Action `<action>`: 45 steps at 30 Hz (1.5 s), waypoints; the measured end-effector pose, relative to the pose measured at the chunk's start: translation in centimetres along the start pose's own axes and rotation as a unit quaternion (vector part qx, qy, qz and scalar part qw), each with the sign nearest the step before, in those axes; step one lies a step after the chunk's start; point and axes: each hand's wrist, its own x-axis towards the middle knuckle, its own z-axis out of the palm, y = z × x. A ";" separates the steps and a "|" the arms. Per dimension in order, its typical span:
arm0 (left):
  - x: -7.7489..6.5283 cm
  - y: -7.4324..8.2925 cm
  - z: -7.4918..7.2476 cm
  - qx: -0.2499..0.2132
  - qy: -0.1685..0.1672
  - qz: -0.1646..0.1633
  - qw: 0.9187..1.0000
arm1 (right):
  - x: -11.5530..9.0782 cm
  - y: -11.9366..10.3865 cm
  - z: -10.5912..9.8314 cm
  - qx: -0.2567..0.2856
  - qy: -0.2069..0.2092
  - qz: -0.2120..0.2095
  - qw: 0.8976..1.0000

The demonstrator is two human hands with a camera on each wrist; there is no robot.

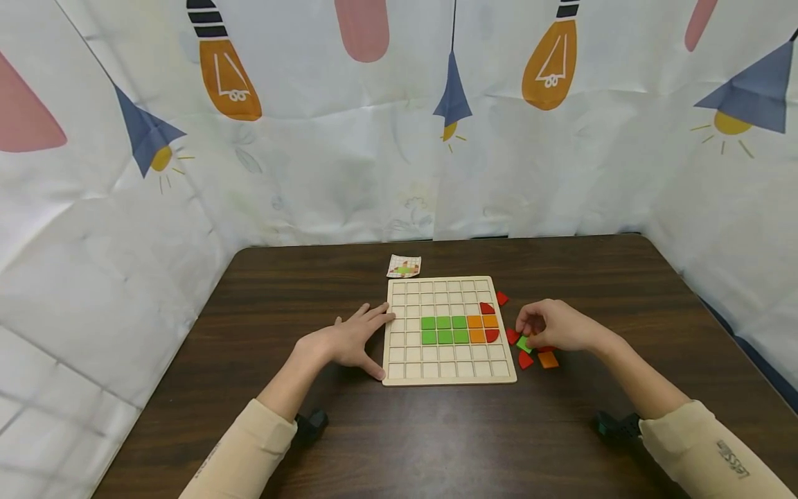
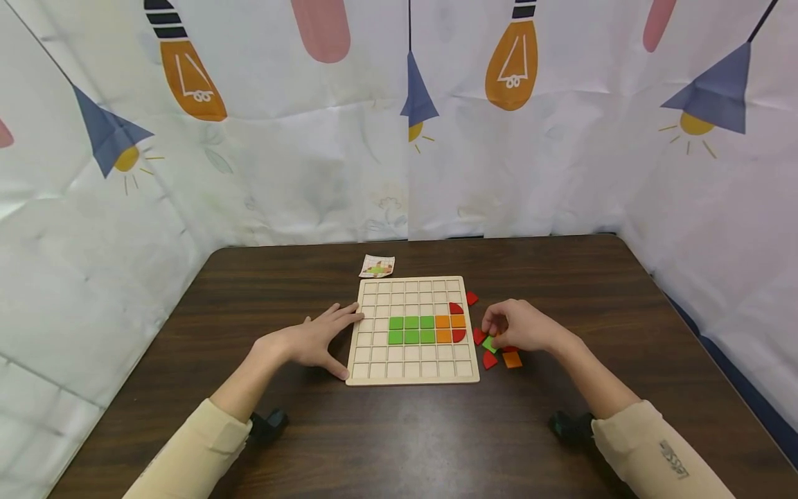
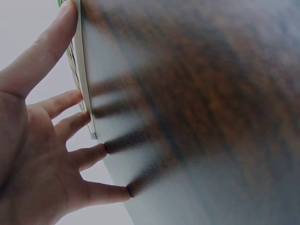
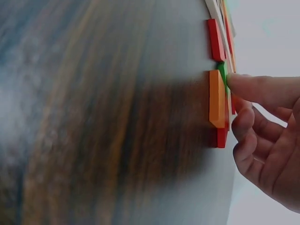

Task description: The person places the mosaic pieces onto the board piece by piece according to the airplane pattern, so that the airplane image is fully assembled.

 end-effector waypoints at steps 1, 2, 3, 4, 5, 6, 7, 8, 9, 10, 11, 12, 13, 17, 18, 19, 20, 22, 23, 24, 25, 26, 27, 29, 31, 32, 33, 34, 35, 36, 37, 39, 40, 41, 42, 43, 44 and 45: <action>0.0 0.0 0.0 0.000 0.000 0.000 1.000 | 0.0 0.1 0.0 0.000 0.001 0.002 1.000; 0.0 0.0 0.0 -0.001 0.000 -0.001 1.000 | 0.0 0.1 0.0 0.001 0.002 0.005 1.000; 0.0 0.0 0.0 -0.001 0.000 -0.001 1.000 | 0.0 0.2 0.0 0.000 0.004 0.008 1.000; 0.0 0.0 0.0 -0.002 0.000 -0.001 1.000 | 0.0 0.2 0.0 0.002 0.006 0.013 1.000; -0.1 0.0 0.0 -0.002 0.000 -0.002 1.000 | 0.0 0.3 -0.1 0.003 0.008 0.017 1.000; -0.1 0.0 0.0 -0.003 0.000 -0.002 1.000 | 0.0 0.3 -0.1 0.003 0.010 0.019 1.000; -0.1 0.0 0.0 -0.003 0.001 -0.002 1.000 | 0.0 0.3 -0.2 0.002 0.012 0.021 1.000; -0.1 0.0 0.0 -0.002 0.001 -0.002 1.000 | 0.0 0.4 -0.2 0.002 0.015 0.024 1.000; -0.1 0.0 0.0 -0.002 0.002 -0.002 1.000 | 0.0 0.5 -0.3 0.000 0.019 0.026 0.999; -0.1 0.0 0.0 -0.002 0.002 -0.002 1.000 | 0.0 0.6 -0.4 -0.001 0.022 0.029 0.999; -0.1 0.1 0.0 -0.001 0.002 -0.001 1.000 | 0.0 0.6 -0.5 -0.005 0.026 0.029 0.999; -0.1 0.1 -0.1 0.000 0.002 -0.001 1.000 | 0.0 0.7 -0.6 -0.008 0.028 0.028 0.999; -0.1 0.1 -0.1 0.000 0.002 0.000 1.000 | 0.0 0.9 -0.7 -0.014 0.032 0.030 0.999; -0.1 0.1 -0.1 0.003 0.003 0.002 1.000 | 0.2 1.3 -0.9 -0.039 0.050 0.032 0.997; -0.1 0.1 -0.1 0.004 0.002 0.002 1.000 | 0.2 1.4 -0.9 -0.044 0.055 0.033 0.997; -0.1 0.1 -0.1 0.005 0.002 0.001 1.000 | 0.2 1.4 -0.9 -0.049 0.060 0.034 0.996; -0.1 0.1 -0.1 0.003 0.002 0.002 1.000 | 0.3 1.4 -0.9 -0.053 0.064 0.035 0.996; -0.1 0.0 -0.1 0.002 0.002 0.001 1.000 | 0.3 1.4 -0.9 -0.056 0.068 0.038 0.995; -0.1 0.0 -0.1 0.000 0.002 0.002 1.000 | 0.3 1.4 -0.9 -0.060 0.069 0.034 0.995; -0.1 0.0 0.0 0.000 0.001 0.001 1.000 | 0.3 1.4 -0.9 -0.062 0.071 0.033 0.995; -0.1 0.0 0.0 -0.001 0.002 0.001 1.000 | 0.3 1.4 -1.0 -0.065 0.071 0.032 0.995; -0.1 0.0 0.0 -0.001 0.002 0.001 1.000 | 0.3 1.5 -1.0 -0.067 0.070 0.030 0.995; -0.1 0.0 0.0 0.000 0.001 0.000 1.000 | 0.2 1.5 -1.0 -0.070 0.068 0.027 0.995; 0.0 0.0 0.1 0.000 0.001 0.000 1.000 | 0.1 1.5 -1.0 -0.072 0.058 0.023 0.995; 0.0 0.0 0.1 -0.002 0.002 -0.001 1.000 | 0.1 1.5 -1.1 -0.076 0.047 0.023 0.996; 0.0 0.0 0.1 -0.002 0.001 -0.003 1.000 | 0.1 1.4 -1.1 -0.078 0.042 0.022 0.996; 0.0 0.0 0.2 -0.003 0.002 -0.003 1.000 | 0.1 1.4 -1.1 -0.078 0.038 0.022 0.996; 0.0 0.0 0.2 -0.002 0.003 -0.004 1.000 | 0.1 1.4 -1.1 -0.079 0.036 0.020 0.996; 0.0 0.0 0.2 -0.001 0.003 -0.006 1.000 | 0.1 1.3 -1.0 -0.081 0.036 0.019 0.996; 0.0 0.0 0.2 -0.001 0.003 -0.006 1.000 | 0.2 1.3 -1.0 -0.083 0.037 0.019 0.996; 0.0 0.0 0.2 0.001 0.003 -0.007 1.000 | 0.2 1.2 -1.0 -0.083 0.038 0.018 0.996; 0.0 0.0 0.2 0.001 0.003 -0.006 1.000 | 0.2 1.1 -1.0 -0.084 0.039 0.019 0.995; 0.0 0.0 0.2 0.003 0.002 -0.006 1.000 | 0.2 1.1 -1.0 -0.085 0.039 0.018 0.995; 0.0 0.0 0.2 0.004 0.002 -0.007 1.000 | 0.2 1.1 -1.0 -0.085 0.039 0.018 0.995; 0.0 0.1 0.2 0.004 0.001 -0.007 1.000 | 0.2 1.0 -1.0 -0.086 0.039 0.018 0.995; 0.0 0.1 0.2 0.005 0.000 -0.008 1.000 | 0.2 1.0 -1.0 -0.087 0.039 0.018 0.995; 0.0 0.1 0.2 0.005 0.000 -0.008 1.000 | 0.1 1.0 -1.0 -0.087 0.038 0.018 0.995; 0.0 0.1 0.2 0.004 0.001 -0.007 1.000 | 0.1 0.9 -1.0 -0.085 0.037 0.018 0.996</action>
